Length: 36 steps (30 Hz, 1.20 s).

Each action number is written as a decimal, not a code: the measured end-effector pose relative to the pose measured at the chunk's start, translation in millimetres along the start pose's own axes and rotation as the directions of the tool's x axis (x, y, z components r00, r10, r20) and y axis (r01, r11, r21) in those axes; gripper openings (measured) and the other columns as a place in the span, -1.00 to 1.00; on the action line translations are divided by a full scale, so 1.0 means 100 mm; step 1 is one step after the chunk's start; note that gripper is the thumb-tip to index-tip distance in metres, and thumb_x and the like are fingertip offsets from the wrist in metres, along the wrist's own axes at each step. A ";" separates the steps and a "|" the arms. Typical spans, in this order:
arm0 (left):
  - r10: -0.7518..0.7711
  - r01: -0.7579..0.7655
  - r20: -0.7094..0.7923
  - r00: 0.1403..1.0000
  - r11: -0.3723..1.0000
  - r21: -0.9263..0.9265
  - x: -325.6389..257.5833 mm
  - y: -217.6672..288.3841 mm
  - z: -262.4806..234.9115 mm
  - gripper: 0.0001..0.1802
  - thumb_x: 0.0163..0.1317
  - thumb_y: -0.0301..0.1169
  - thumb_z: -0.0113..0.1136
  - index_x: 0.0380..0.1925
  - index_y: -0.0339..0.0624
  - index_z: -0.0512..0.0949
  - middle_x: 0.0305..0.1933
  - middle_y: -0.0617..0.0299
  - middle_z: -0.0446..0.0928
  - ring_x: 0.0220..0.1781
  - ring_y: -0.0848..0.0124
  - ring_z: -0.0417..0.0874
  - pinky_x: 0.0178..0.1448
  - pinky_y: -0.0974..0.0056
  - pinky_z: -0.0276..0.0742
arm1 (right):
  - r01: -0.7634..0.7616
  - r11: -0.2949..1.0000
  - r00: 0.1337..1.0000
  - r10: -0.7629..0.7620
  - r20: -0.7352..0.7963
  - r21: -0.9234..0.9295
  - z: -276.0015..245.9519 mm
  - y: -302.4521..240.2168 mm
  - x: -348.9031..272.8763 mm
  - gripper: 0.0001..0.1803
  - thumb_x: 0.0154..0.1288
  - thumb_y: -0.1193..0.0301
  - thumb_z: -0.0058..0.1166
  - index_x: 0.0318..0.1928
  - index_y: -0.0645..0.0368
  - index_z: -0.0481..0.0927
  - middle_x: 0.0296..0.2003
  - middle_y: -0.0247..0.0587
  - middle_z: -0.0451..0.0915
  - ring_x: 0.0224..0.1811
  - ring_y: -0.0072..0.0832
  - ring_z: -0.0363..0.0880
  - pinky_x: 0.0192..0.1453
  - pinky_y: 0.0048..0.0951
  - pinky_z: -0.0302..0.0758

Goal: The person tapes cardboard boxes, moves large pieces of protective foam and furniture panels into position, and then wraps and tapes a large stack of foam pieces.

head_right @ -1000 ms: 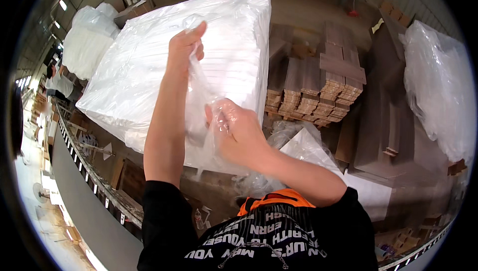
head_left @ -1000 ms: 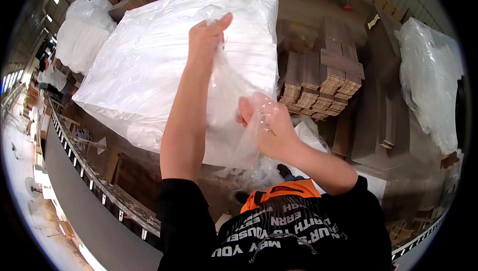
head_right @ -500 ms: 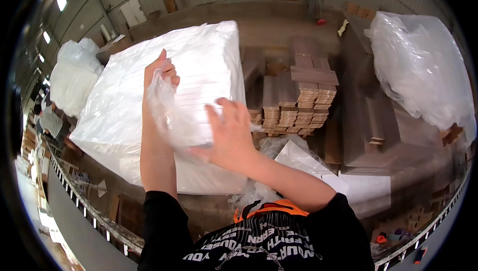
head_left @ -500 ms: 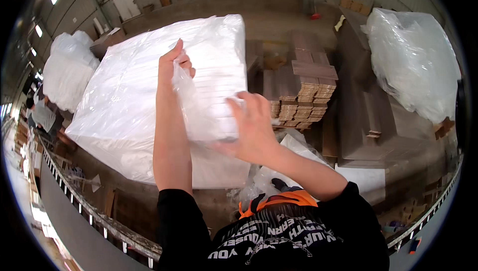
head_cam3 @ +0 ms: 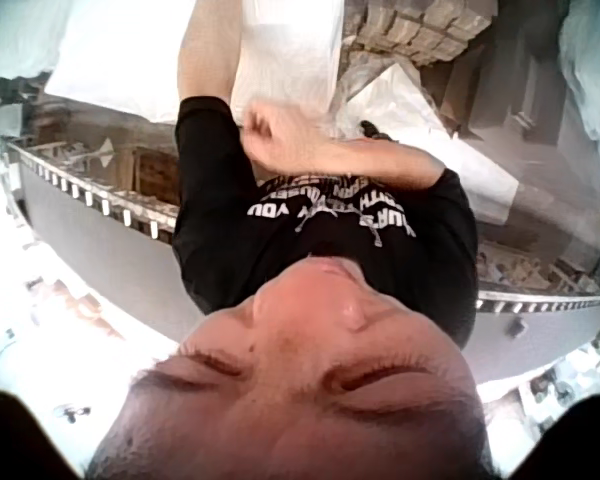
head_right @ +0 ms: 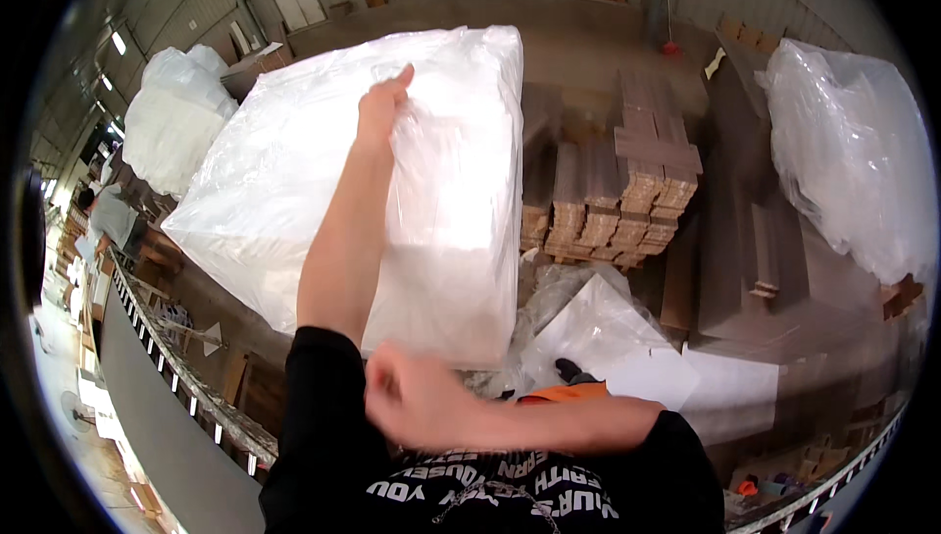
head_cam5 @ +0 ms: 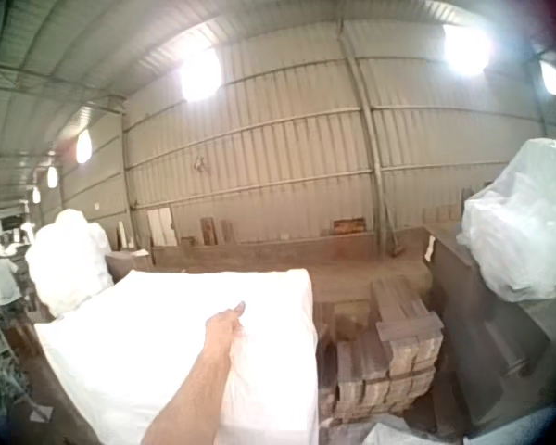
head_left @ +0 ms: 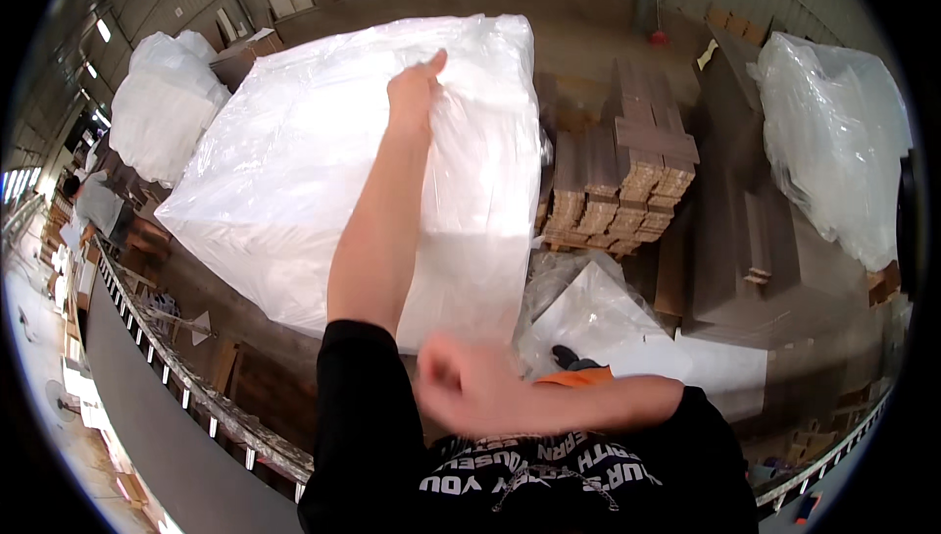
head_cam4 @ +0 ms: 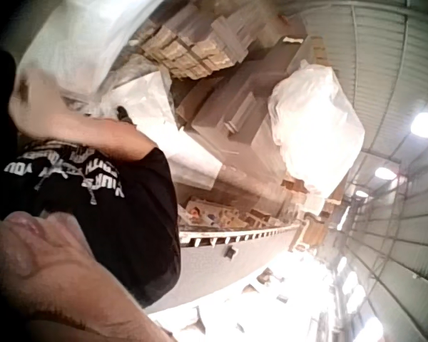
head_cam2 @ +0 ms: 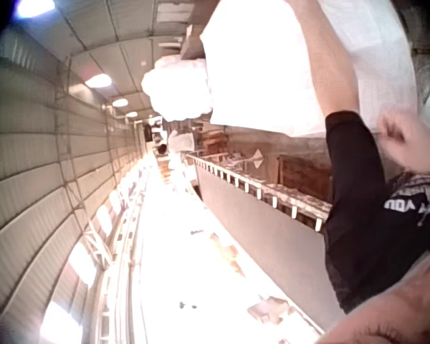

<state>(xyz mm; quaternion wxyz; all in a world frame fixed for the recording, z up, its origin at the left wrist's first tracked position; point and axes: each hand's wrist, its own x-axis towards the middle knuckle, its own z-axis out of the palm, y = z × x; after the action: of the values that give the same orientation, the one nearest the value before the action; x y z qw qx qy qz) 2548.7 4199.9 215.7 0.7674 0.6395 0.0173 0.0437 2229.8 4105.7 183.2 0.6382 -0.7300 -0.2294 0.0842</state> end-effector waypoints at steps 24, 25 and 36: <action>-0.059 -0.013 0.504 0.861 0.990 0.139 -0.47 0.27 -0.01 -0.68 0.28 -0.32 0.19 -0.45 -0.43 0.53 -0.34 0.06 0.51 -0.34 0.32 0.54 -0.27 0.18 0.48 | 0.094 0.803 0.955 -0.239 -0.174 -0.588 -0.24 0.09 0.44 -0.60 -0.06 0.53 0.09 -0.10 0.27 0.48 -0.23 -0.11 0.56 -0.16 -0.34 0.52 -0.01 -0.36 0.42; 0.004 -0.050 0.400 0.917 0.993 0.104 -0.57 0.27 0.03 -0.65 0.32 -0.25 0.13 -0.46 -0.39 0.56 -0.32 0.06 0.52 -0.35 0.28 0.54 -0.29 0.15 0.48 | 0.015 0.864 0.965 -0.145 -0.219 -0.503 -0.17 0.07 0.37 -0.64 -0.11 0.55 0.11 -0.18 0.23 0.48 -0.30 -0.14 0.54 -0.24 -0.33 0.49 -0.10 -0.38 0.42; -0.035 0.045 0.678 0.734 0.999 0.003 -0.40 0.39 -0.02 -0.58 0.26 0.01 0.20 -0.32 -0.17 0.63 -0.31 0.25 0.62 -0.30 0.45 0.60 -0.19 0.36 0.49 | -0.124 0.834 0.796 -0.240 -0.555 -0.538 0.16 0.85 -0.04 -0.28 -0.10 0.53 0.29 0.14 0.29 0.29 0.04 0.10 0.36 0.02 -0.05 0.38 0.19 -0.16 0.33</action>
<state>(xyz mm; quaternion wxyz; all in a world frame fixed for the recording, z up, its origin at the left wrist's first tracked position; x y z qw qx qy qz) 2507.3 4205.6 252.6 0.7263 0.6055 -0.2497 -0.2086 2239.1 4111.6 97.2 0.4431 -0.8616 -0.0520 -0.2419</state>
